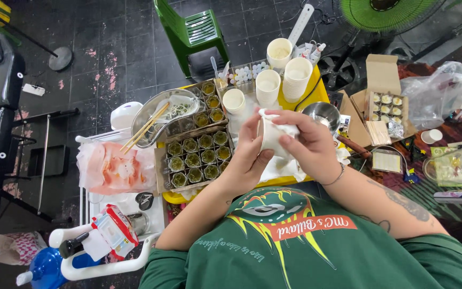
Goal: Cleaning the interior and exterior of paper cups using a tissue.
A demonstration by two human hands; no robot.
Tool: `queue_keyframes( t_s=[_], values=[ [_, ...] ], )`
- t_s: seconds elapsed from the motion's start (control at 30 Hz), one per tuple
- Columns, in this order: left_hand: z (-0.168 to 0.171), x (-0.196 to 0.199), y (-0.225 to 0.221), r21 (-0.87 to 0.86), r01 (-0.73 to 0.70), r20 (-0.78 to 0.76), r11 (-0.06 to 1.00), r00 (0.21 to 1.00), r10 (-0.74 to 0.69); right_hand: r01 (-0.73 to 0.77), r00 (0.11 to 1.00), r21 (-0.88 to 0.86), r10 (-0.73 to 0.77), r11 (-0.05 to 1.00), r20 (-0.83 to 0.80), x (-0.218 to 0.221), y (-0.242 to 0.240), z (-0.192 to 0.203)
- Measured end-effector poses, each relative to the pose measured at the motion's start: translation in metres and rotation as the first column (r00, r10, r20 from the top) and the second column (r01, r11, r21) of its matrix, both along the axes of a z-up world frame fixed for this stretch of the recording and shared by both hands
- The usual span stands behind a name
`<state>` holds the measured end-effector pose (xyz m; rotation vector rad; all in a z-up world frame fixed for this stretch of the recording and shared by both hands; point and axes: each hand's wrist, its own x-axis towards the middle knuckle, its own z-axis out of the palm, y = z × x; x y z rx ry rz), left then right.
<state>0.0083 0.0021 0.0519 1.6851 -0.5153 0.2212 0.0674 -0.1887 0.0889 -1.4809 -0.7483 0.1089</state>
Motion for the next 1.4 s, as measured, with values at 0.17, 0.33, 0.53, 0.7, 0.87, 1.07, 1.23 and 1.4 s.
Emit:
queue_keyframes(
  t_s=[0.17,0.33,0.53,0.7,0.87,1.07,1.23,1.4],
  values=[
    [0.005,-0.001,-0.001,0.141,-0.149,0.245,0.979,0.963,0.111,-0.14,0.881,0.279,0.248,0.95,-0.402,-0.002,-0.006,-0.019],
    [-0.003,0.0,0.001,0.174,-0.191,0.351,0.966,0.929,0.121,-0.137,0.793,0.41,0.348,0.902,-0.5,-0.009,-0.011,-0.023],
    [0.001,-0.004,0.0,0.148,-0.194,0.281,0.97,0.948,0.147,-0.065,0.975,0.15,0.095,0.987,-0.202,-0.018,-0.013,0.01],
    [0.002,-0.011,-0.006,0.113,-0.21,0.251,0.971,0.952,0.177,0.267,0.656,-0.228,-0.004,0.936,0.754,-0.022,-0.012,0.017],
    [-0.015,-0.011,-0.003,0.07,-0.136,0.241,0.988,0.964,0.116,0.277,0.295,-0.221,0.136,0.935,0.946,-0.011,-0.012,0.015],
    [-0.006,-0.013,-0.003,0.155,-0.128,0.219,0.98,0.971,0.092,-0.077,0.971,-0.107,0.098,0.991,0.217,-0.01,-0.015,-0.003],
    [0.008,-0.014,0.0,0.299,-0.291,0.484,0.909,0.867,0.119,-0.256,0.595,0.511,0.551,0.82,-0.586,-0.009,-0.015,-0.028],
    [-0.014,-0.01,0.004,0.332,-0.276,0.327,0.902,0.931,0.164,-0.178,0.679,0.452,0.441,0.874,-0.586,-0.013,-0.016,-0.027]
  ],
)
